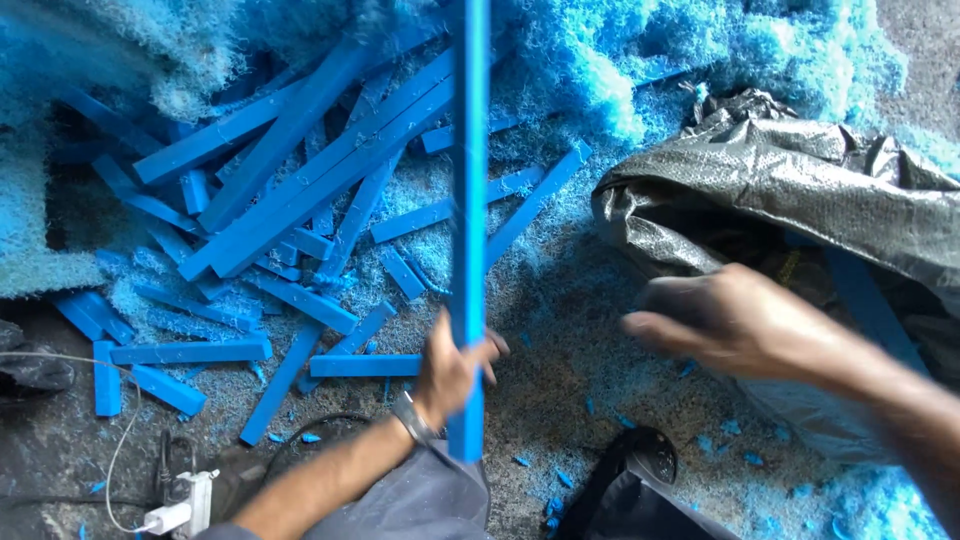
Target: Picking up blue plastic strips and foam-like waste material from a workshop floor and placing them into a large grey woven bag.
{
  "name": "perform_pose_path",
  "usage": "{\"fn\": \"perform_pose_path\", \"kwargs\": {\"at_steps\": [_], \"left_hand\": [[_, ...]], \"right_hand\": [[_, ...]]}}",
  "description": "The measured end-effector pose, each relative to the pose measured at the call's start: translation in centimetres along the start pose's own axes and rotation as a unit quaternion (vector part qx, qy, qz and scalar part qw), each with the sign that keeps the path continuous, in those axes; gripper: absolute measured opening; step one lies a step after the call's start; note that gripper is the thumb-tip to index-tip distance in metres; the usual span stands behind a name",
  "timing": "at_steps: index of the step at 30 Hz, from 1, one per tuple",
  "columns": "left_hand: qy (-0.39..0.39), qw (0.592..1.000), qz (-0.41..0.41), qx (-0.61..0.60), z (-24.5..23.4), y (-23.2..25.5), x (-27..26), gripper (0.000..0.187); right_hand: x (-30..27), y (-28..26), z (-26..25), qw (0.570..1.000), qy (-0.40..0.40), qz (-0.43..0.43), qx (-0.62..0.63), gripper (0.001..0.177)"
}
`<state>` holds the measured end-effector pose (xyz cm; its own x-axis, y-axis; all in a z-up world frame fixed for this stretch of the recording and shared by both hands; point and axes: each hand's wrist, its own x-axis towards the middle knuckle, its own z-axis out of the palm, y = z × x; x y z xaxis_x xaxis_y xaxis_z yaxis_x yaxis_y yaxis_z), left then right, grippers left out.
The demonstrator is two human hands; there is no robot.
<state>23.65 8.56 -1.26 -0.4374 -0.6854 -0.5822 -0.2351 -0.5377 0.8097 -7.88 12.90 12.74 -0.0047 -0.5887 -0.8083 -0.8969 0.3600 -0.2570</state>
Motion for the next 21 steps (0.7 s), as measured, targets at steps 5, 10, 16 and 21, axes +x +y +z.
{"fn": "perform_pose_path", "kwargs": {"at_steps": [5,10,16,21], "left_hand": [[-0.110,0.992,0.043,0.039,3.0,-1.2,-3.6,0.055],[-0.249,0.912,0.271,0.182,4.1,5.7,-1.6,0.050],[-0.330,0.789,0.443,0.267,8.0,11.3,3.7,0.046],[-0.252,0.566,0.653,0.435,15.0,14.5,8.9,0.029]], "right_hand": [[4.9,-0.8,6.4,0.968,0.051,-0.143,0.201,0.083],[3.1,-1.8,6.4,0.836,0.131,-0.170,0.505,0.049],[-5.8,4.0,0.8,0.682,0.260,-0.083,0.678,0.042],[-10.8,10.8,1.6,0.637,0.394,-0.179,0.638,0.028]]}}
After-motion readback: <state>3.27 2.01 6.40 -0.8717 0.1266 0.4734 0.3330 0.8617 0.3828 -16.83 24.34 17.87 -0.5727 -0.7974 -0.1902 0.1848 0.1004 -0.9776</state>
